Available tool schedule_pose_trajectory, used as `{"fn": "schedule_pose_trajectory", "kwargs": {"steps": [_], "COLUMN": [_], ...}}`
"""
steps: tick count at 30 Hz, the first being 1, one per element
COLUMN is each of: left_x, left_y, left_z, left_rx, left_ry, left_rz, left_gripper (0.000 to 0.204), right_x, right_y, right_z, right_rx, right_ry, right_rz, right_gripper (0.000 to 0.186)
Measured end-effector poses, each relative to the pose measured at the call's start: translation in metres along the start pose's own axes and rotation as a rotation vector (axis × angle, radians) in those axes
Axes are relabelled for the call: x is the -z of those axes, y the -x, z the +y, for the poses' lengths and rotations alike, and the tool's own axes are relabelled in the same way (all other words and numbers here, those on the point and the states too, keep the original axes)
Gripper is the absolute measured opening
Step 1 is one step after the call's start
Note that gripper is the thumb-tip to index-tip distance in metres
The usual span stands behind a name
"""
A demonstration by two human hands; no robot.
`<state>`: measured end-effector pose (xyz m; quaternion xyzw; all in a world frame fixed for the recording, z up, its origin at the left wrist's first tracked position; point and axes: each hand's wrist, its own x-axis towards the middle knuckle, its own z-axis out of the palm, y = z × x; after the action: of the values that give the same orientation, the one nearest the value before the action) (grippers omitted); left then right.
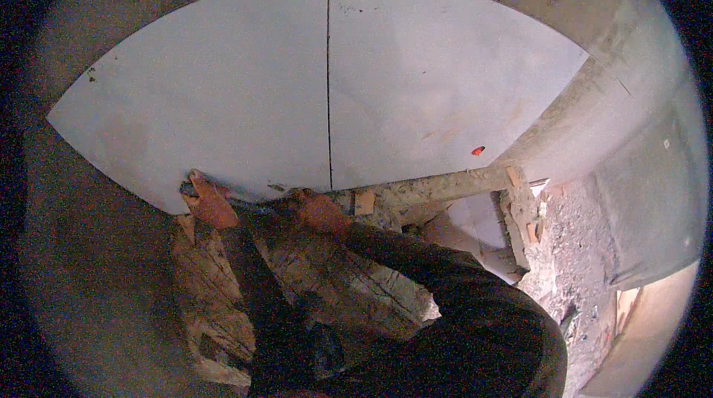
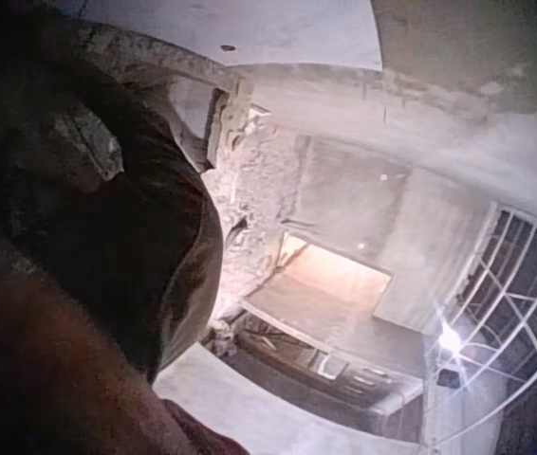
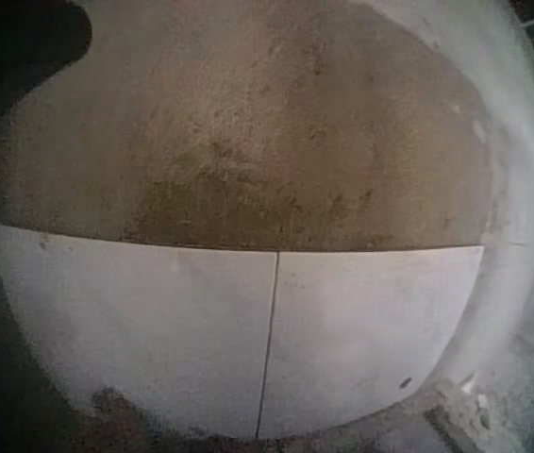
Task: The person installs tiles on a wall by applying mortar, placing the tiles, and tapping them into place with a mallet and a cloth.
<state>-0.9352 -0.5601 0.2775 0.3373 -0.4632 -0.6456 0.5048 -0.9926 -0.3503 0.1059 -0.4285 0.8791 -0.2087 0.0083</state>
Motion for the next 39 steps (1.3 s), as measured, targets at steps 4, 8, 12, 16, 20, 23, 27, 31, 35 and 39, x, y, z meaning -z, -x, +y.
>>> {"fn": "schedule_pose_trajectory", "kwargs": {"steps": [4,8,12,16,20,23,27,31,35,39], "left_x": [0.007,0.010,0.001,0.010,0.016,0.010,-0.001,0.003,0.010,0.000], "left_y": [-0.003,-0.006,0.009,-0.001,-0.005,0.001,-0.006,-0.003,-0.016,0.005], "left_z": [0.000,-0.002,0.012,0.000,-0.007,-0.004,-0.007,-0.003,-0.009,0.008], "left_rx": [0.016,0.005,0.046,0.040,0.046,-0.023,-0.038,-0.052,-0.042,-0.010], "left_ry": [-0.032,-0.046,-0.092,-0.036,-0.131,-0.181,-0.052,-0.051,-0.083,-0.123], "left_rz": [-0.051,-0.078,-0.046,-0.011,-0.002,0.002,0.020,-0.107,-0.024,-0.004], "left_gripper": [0.058,0.063,0.067,0.070,0.072,0.068,0.063,0.065,0.063,0.062], "right_x": [0.030,0.043,0.030,0.049,0.046,0.044,0.053,0.048,0.059,0.066], "right_y": [0.001,0.001,0.002,0.000,0.011,0.005,-0.013,-0.013,-0.020,-0.016], "right_z": [-0.027,-0.034,-0.021,-0.040,-0.049,-0.043,-0.008,-0.004,-0.019,-0.013], "right_rx": [0.191,0.250,0.210,0.341,0.246,0.217,0.258,0.286,0.391,0.414], "right_ry": [0.161,0.232,0.167,0.299,0.352,0.349,0.197,0.280,0.297,0.305], "right_rz": [0.061,0.007,0.065,0.121,0.073,0.101,-0.245,-0.283,-0.268,-0.275], "right_gripper": [0.040,0.036,0.033,0.035,0.037,0.039,0.042,0.044,0.046,0.048]}}
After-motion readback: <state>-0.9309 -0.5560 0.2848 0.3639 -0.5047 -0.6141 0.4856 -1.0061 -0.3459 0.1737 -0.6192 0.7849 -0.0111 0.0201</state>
